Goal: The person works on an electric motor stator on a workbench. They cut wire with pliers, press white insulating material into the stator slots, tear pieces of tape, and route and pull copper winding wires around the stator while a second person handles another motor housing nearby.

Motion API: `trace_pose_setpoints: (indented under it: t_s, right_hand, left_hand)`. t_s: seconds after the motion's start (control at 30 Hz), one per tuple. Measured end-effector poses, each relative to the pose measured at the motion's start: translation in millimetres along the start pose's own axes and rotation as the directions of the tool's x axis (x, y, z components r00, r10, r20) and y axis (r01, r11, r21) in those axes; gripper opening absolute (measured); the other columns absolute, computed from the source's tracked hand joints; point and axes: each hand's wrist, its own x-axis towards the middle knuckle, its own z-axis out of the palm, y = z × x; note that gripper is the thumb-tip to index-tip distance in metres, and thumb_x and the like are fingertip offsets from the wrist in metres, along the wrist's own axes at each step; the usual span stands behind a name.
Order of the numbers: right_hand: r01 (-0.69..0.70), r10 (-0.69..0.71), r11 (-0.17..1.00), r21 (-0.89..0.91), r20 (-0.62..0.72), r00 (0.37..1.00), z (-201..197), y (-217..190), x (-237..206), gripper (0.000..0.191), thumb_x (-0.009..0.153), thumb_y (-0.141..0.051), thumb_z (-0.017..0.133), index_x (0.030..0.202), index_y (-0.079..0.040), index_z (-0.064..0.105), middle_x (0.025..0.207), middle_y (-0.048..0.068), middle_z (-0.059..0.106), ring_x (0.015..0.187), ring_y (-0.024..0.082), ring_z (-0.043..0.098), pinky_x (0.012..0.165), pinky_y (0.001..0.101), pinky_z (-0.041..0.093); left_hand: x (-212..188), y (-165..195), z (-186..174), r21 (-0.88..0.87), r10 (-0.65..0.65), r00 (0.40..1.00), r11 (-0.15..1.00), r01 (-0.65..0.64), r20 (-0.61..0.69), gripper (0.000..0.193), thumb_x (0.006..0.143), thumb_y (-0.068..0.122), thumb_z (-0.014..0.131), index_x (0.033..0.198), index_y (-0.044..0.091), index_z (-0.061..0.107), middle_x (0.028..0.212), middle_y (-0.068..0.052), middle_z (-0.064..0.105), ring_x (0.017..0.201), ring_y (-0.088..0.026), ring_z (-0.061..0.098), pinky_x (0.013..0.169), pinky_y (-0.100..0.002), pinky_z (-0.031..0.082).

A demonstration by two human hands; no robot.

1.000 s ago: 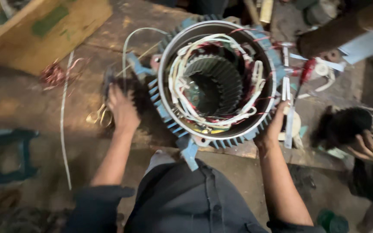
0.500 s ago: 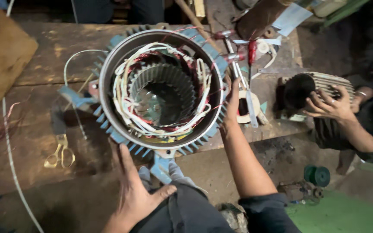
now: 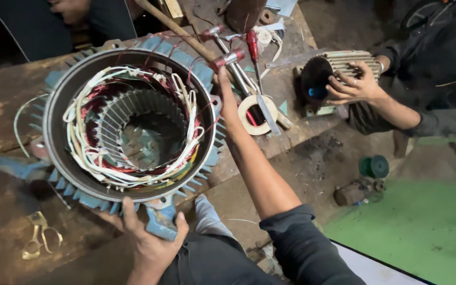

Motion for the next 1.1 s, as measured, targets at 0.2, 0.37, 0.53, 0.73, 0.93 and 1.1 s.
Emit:
trace_pose_setpoints:
  t_s: [0.2, 0.37, 0.53, 0.73, 0.93, 1.1]
  right_hand:
    - [-0.099, 0.099, 0.995, 0.013, -0.256, 0.962, -8.2, 21.2, 0.5, 0.062, 0.093, -0.068, 0.058, 0.117, -0.010, 0.060, 0.099, 0.001, 0.058, 0.077, 0.014, 0.052, 0.065, 0.0281, 0.041]
    - [0.054, -0.006, 0.974, 0.218, -0.216, 0.976, -45.8, 56.2, -49.2, 0.043, 0.106, -0.054, 0.058, 0.120, -0.013, 0.055, 0.104, -0.001, 0.053, 0.096, 0.013, 0.055, 0.086, 0.0318, 0.048]
    - [0.017, 0.001, 0.984, 0.177, -0.102, 0.995, -73.8, 77.0, -120.0, 0.044, 0.110, -0.051, 0.050, 0.124, -0.010, 0.054, 0.124, 0.004, 0.060, 0.119, 0.019, 0.055, 0.109, 0.0381, 0.042]
    - [0.020, -0.020, 0.999, -0.030, -0.007, 1.000, -64.8, 100.1, -184.9, 0.066, 0.108, -0.052, 0.042, 0.154, -0.005, 0.037, 0.159, 0.010, 0.043, 0.149, 0.025, 0.038, 0.125, 0.0416, 0.026]
    - [0.003, 0.101, 0.753, -0.658, 0.120, 0.988, -60.4, 72.6, -230.2, 0.070, 0.105, -0.041, 0.048, 0.158, 0.000, 0.029, 0.163, 0.018, 0.037, 0.151, 0.031, 0.036, 0.121, 0.0393, 0.027]
    - [-0.095, 0.310, 0.468, -0.879, 0.062, 0.949, -66.0, 15.0, -272.8, 0.063, 0.092, -0.026, 0.071, 0.149, -0.006, 0.054, 0.141, 0.014, 0.068, 0.112, 0.022, 0.073, 0.070, 0.0328, 0.057]
  left_hand:
    - [6.6, -12.4, -14.0, -0.064, 0.042, 0.999, 0.997, -0.043, -0.019, 0.109, 0.068, 0.026, 0.083, 0.157, 0.006, 0.023, 0.154, -0.049, 0.010, 0.147, -0.066, 0.021, 0.114, -0.065, 0.035]
    - [29.2, -57.0, -61.3, -0.173, 0.130, 0.982, 0.979, -0.106, 0.133, 0.103, 0.066, 0.025, 0.079, 0.157, 0.012, 0.030, 0.160, -0.039, 0.016, 0.149, -0.061, 0.025, 0.119, -0.065, 0.030]
    - [76.7, -131.9, -99.4, -0.320, 0.285, 0.877, 0.933, -0.163, 0.387, 0.105, 0.065, 0.029, 0.084, 0.156, 0.015, 0.033, 0.166, -0.038, 0.006, 0.150, -0.056, 0.026, 0.120, -0.056, 0.032]
    - [160.1, -186.8, -131.0, -0.121, 0.091, 0.640, 0.993, 0.003, 0.763, 0.123, 0.062, 0.042, 0.083, 0.162, 0.008, 0.020, 0.161, -0.015, 0.045, 0.136, -0.028, 0.057, 0.115, -0.038, 0.045]
    - [177.7, -169.0, -138.5, 0.052, 0.055, 0.770, 0.992, -0.115, 0.636, 0.108, 0.064, 0.021, 0.083, 0.160, 0.006, 0.037, 0.163, -0.027, 0.035, 0.142, -0.041, 0.047, 0.110, -0.047, 0.044]
    - [116.8, -134.1, -114.2, -0.175, -0.089, 0.983, 0.978, 0.117, 0.158, 0.084, 0.096, 0.009, 0.071, 0.165, 0.006, 0.023, 0.165, -0.021, 0.035, 0.142, -0.031, 0.053, 0.120, -0.043, 0.050]
